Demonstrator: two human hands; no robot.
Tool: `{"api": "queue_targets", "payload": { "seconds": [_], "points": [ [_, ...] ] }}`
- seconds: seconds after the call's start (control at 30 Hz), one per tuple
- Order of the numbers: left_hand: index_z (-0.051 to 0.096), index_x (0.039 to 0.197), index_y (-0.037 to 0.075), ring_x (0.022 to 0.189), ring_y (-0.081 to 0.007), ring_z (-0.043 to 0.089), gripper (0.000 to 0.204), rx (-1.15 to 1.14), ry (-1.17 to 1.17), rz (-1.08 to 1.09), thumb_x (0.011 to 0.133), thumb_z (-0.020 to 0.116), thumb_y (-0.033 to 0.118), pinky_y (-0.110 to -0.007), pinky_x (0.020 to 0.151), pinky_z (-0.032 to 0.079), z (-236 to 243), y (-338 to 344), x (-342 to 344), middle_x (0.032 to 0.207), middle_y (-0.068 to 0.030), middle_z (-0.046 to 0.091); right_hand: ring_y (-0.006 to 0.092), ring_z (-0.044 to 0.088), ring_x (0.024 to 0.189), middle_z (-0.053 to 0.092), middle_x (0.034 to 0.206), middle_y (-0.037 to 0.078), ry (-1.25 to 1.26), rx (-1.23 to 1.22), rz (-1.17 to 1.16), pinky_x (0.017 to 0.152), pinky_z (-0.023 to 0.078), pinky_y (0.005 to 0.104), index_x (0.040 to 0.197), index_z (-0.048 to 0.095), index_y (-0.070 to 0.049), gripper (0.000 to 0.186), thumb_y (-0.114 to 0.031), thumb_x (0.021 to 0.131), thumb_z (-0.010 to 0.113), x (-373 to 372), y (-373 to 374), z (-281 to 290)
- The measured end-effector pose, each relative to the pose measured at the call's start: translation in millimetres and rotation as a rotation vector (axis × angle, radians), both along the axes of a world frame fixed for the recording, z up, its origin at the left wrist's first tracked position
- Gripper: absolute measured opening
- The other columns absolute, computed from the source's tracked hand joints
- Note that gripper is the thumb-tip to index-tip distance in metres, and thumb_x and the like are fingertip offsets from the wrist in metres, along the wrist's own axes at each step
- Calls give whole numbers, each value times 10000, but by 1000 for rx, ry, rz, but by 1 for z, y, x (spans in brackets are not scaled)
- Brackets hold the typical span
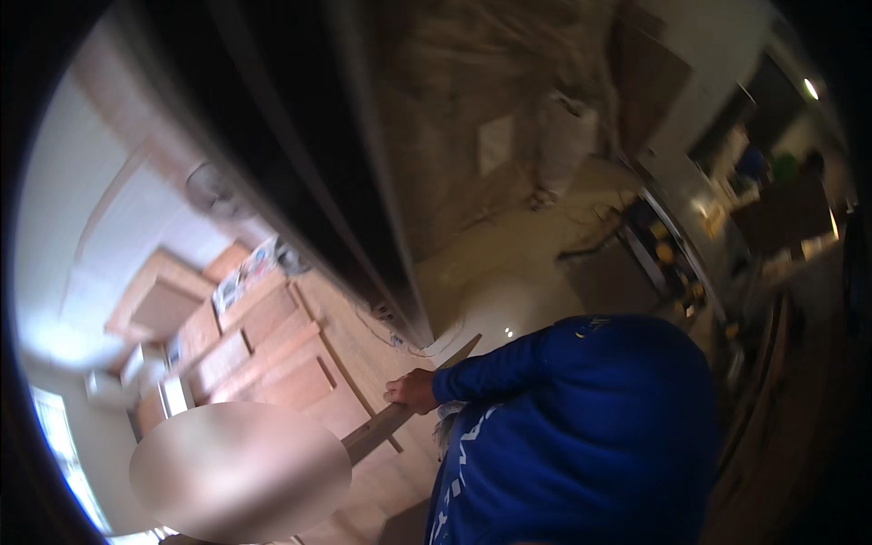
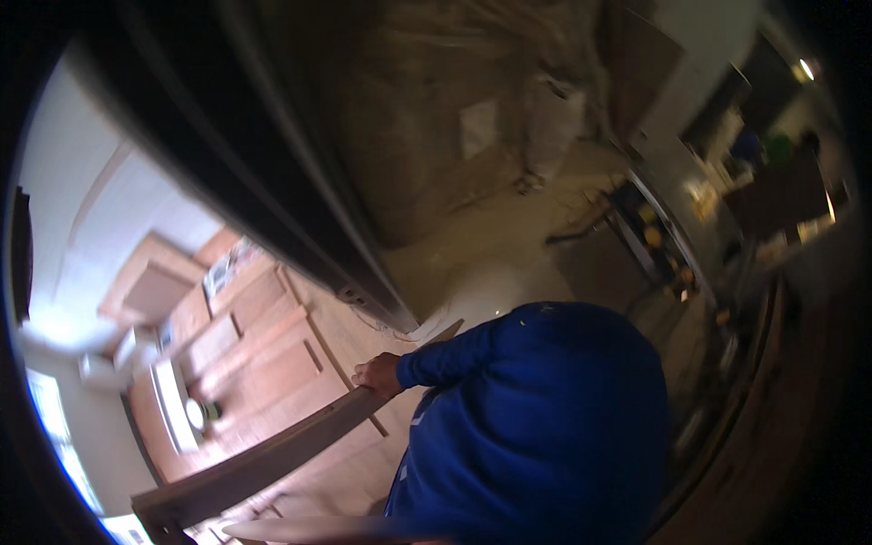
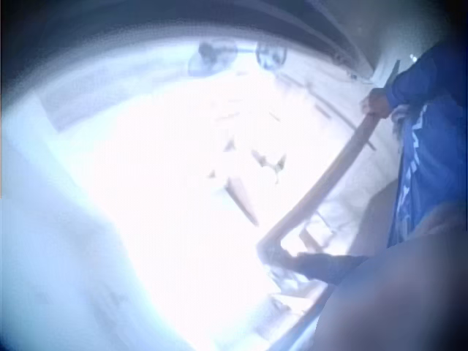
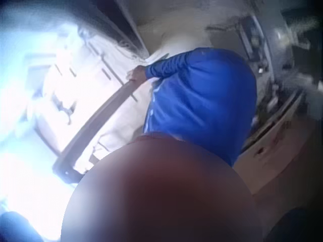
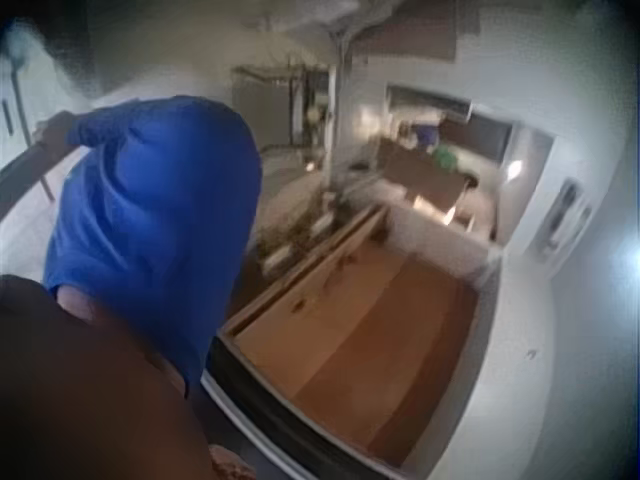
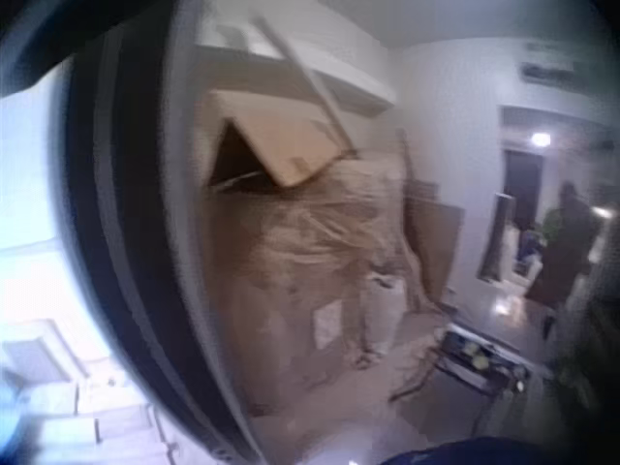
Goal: The person positions a large sheet of plywood on a table saw, measures and marks it with a tape measure and pencil, then cuts the sheet using the saw. The person repeats the process with another sheet, measuring and cutting it as well.
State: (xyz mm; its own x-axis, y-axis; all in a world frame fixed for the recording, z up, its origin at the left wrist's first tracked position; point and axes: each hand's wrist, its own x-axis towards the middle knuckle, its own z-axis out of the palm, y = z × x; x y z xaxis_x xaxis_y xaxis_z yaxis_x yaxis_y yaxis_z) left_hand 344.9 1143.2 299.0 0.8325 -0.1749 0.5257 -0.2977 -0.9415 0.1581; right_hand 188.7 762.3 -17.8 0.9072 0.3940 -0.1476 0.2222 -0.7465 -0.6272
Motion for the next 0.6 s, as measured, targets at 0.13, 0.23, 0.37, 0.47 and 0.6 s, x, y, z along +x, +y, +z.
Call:
{"api": "queue_targets", "payload": {
  "seconds": [0.13, 0.23, 0.37, 0.47, 0.6],
  "points": [
    [577, 1210, 14, 1024, -251, 640, 460, 18, -79, -202, 846, 779, 209, -377, 917, 496, 16, -96, -3, 1142, -128, 683, 349, 652, 1049, 568, 1120, 94, -11, -50, -174, 859, 561, 508, 1080, 517, -110, 440, -100, 714, 762, -11, -32, -16],
    [591, 1151, 20, 979, -248, 656, 427, -7, -118, -360, 844, 787, 243, -366, 875, 511, 26, -150, -12, 1104, -123, 695, 355, 636, 1076, 578, 1128, 109, 9, -81, -284, 859, 538, 508, 1070, 538, -112, 341, -305, 860, 725, -33, -55, -33],
    [609, 1074, 28, 919, -244, 678, 396, 2, -117, -552, 842, 798, 288, -352, 819, 530, 42, -224, -43, 1053, -118, 712, 343, 611, 1111, 569, 1140, 111, 68, -28, -511, 872, 533, 486, 1106, 529, -96, 412, -358, 877, 748, -80, -107, -46],
    [623, 1015, 34, 874, -241, 694, 383, 4, -114, -683, 841, 806, 322, -342, 778, 545, 58, -288, -82, 1015, -114, 724, 338, 608, 1115, 582, 1114, 111, 58, -2, -665, 869, 530, 482, 1115, 555, -102, 402, -373, 884, 741, -125, -156, -45],
    [641, 937, 43, 815, -237, 716, 382, 28, -84, -859, 839, 817, 367, -327, 722, 565, 75, -353, -140, 964, -108, 741, 369, 635, 1057, 594, 1104, 113, -10, 19, -894, 824, 539, 495, 1084, 574, -102, 287, -263, 889, 711, -184, -196, -47]
  ]
}}
